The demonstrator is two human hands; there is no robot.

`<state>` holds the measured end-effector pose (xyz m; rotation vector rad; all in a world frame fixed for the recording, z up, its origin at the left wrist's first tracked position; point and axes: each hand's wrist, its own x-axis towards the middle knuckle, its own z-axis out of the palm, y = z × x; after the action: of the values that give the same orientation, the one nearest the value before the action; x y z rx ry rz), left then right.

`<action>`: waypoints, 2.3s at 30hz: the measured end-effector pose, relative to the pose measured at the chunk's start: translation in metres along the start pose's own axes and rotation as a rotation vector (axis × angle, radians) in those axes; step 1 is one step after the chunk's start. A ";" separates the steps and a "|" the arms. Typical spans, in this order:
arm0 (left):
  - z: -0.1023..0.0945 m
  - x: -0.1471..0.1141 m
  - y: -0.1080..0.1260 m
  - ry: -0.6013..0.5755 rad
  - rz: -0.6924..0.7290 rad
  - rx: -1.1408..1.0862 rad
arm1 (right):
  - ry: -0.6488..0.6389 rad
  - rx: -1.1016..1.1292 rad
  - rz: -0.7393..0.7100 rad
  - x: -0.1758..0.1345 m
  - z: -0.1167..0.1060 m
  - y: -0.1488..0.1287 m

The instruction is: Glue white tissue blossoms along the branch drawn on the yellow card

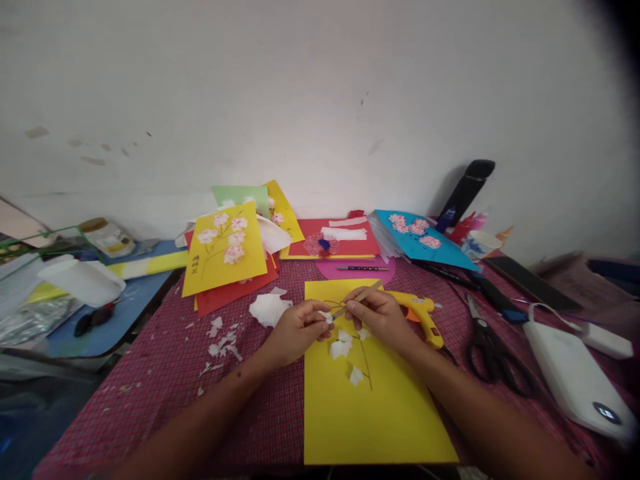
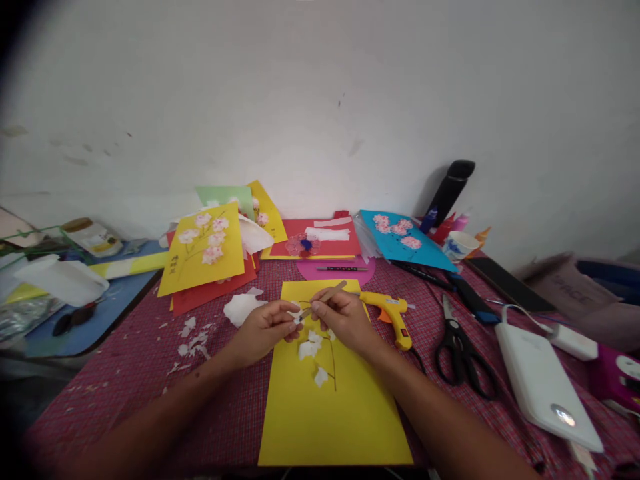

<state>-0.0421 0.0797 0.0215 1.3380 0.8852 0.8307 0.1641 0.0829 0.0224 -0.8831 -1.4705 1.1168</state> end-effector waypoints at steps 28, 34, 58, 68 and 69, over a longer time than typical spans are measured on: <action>-0.001 0.000 0.004 0.036 0.030 0.088 | -0.058 0.016 0.005 0.000 -0.001 -0.002; 0.000 0.000 0.006 0.073 0.010 0.101 | -0.028 0.018 0.001 -0.001 -0.002 -0.002; -0.004 -0.003 0.007 -0.059 -0.133 -0.082 | 0.347 0.209 0.015 0.009 -0.013 -0.006; -0.002 -0.013 0.011 -0.352 -0.100 -0.144 | 0.359 0.179 0.020 0.009 -0.013 -0.006; -0.003 -0.013 0.011 -0.339 -0.094 -0.141 | 0.363 0.178 0.020 0.009 -0.013 -0.006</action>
<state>-0.0503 0.0705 0.0326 1.2567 0.6059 0.5609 0.1756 0.0922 0.0309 -0.9207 -1.0516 1.0216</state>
